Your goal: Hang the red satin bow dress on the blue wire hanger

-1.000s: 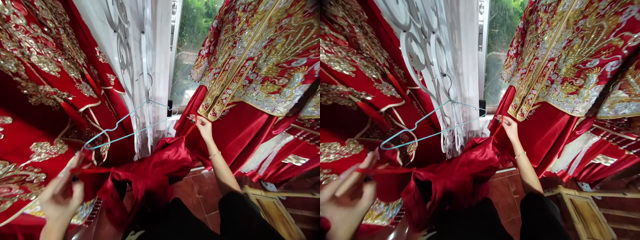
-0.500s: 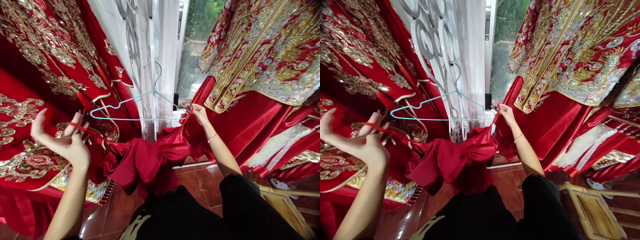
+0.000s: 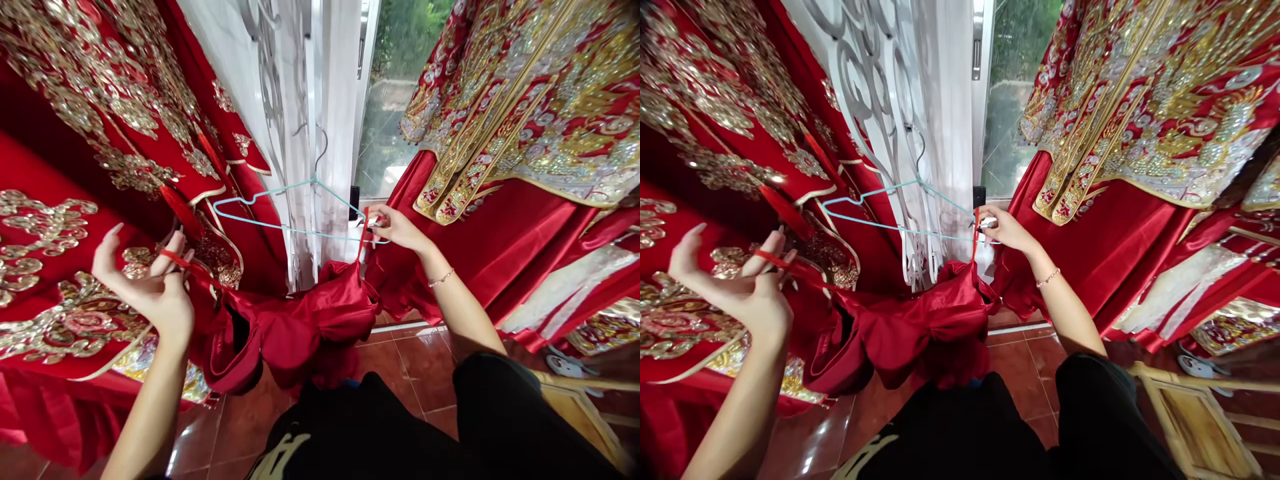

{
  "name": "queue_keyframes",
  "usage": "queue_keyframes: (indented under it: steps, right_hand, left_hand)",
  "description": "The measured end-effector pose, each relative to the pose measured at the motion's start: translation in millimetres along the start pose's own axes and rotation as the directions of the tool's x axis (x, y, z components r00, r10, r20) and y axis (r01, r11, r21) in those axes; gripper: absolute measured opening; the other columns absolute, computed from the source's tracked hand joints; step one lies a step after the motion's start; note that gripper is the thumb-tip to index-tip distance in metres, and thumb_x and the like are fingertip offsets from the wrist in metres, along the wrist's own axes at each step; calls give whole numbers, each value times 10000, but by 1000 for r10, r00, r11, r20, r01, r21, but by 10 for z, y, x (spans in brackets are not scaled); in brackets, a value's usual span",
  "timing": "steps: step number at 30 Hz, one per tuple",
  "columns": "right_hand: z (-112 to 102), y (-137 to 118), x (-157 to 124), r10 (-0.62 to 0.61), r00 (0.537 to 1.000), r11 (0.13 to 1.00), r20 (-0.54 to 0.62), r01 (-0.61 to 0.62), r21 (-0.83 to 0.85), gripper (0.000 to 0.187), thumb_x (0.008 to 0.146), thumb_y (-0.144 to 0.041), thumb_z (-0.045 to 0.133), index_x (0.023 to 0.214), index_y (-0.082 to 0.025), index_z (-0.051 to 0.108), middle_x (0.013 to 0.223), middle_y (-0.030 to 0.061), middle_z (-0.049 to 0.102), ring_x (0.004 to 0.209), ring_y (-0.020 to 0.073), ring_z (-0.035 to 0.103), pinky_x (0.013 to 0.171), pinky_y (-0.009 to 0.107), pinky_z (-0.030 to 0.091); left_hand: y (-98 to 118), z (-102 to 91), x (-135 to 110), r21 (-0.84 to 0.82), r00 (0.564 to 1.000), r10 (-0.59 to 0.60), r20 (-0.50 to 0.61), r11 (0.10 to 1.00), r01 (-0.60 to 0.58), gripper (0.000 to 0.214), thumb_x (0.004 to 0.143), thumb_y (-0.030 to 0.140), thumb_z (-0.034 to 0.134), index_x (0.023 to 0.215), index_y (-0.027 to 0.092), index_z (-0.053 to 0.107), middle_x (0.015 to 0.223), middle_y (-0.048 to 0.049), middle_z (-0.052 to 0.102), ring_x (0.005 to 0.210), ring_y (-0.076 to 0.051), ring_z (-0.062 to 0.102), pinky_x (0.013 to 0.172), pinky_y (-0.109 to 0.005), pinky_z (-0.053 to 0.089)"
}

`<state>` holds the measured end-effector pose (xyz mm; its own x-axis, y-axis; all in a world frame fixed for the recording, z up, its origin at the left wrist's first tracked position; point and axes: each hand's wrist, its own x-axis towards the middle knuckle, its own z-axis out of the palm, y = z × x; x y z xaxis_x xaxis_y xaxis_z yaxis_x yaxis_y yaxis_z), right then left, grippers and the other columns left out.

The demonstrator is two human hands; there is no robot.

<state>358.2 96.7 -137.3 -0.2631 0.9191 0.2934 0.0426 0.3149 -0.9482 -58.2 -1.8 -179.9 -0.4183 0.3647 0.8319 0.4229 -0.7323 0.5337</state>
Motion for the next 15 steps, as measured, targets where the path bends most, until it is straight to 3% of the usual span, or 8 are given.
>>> queue_keyframes:
  steps: [2, 4, 6, 8, 11, 13, 15]
  right_hand:
    - [31, -80, -60, 37, 997, 994, 61, -31, -105, 347, 616, 49, 670, 918, -120, 703, 771, -48, 675, 527, 49, 516, 532, 190, 413]
    - [70, -132, -126, -12, 997, 969, 77, 31, -246, 259, 653, 9, 662, 867, -134, 687, 708, -74, 609, 563, 56, 498, 568, 190, 386]
    - [98, -145, -179, -93, 992, 888, 86, 122, -443, 129, 710, -89, 699, 814, -157, 664, 665, -77, 561, 595, 75, 477, 602, 208, 363]
    - [83, -120, -207, -168, 983, 732, 72, 174, -659, 80, 778, -203, 705, 759, -172, 633, 654, -50, 560, 607, 101, 460, 615, 238, 334]
    - [-28, -36, -182, -330, 944, 445, -4, 152, -883, 186, 875, -292, 607, 727, -179, 609, 734, 33, 617, 672, 155, 508, 611, 277, 300]
    - [-118, 32, -125, -420, 907, 307, -15, 127, -943, 224, 910, -308, 534, 746, -179, 617, 797, 73, 641, 701, 175, 533, 597, 289, 286]
    - [-182, 95, -57, -457, 889, 226, 17, 135, -965, 244, 918, -314, 492, 763, -180, 626, 804, 81, 644, 693, 180, 538, 584, 293, 281]
  left_hand:
    - [30, -11, -76, -3, 997, 48, 59, 999, -48, 797, 736, 316, 671, 1392, 166, 244, 1585, -118, 230, 1092, -253, 714, 907, -484, 632]
    - [59, 5, -137, -17, 990, 53, 129, 999, -51, 807, 740, 326, 688, 1401, 187, 246, 1600, -115, 197, 1098, -265, 715, 876, -478, 645]
    - [76, 36, -156, -58, 986, 39, 162, 998, -30, 825, 727, 338, 727, 1406, 221, 273, 1614, -111, 181, 1100, -282, 719, 881, -478, 649]
    - [71, 60, -116, -114, 989, 40, 145, 993, -24, 798, 738, 331, 740, 1407, 250, 313, 1621, -105, 185, 1105, -294, 719, 910, -482, 646]
    - [34, 58, 38, -174, 990, 93, 109, 982, -73, 720, 798, 289, 721, 1408, 261, 340, 1623, -108, 201, 1100, -281, 726, 939, -466, 640]
    - [15, 50, 158, -197, 975, 138, 176, 975, -103, 711, 818, 293, 734, 1411, 261, 343, 1624, -115, 209, 1106, -264, 725, 948, -426, 635]
    - [15, 64, 254, -213, 935, 152, 322, 973, -84, 738, 820, 331, 762, 1417, 270, 333, 1640, -124, 188, 1115, -263, 721, 940, -399, 633]
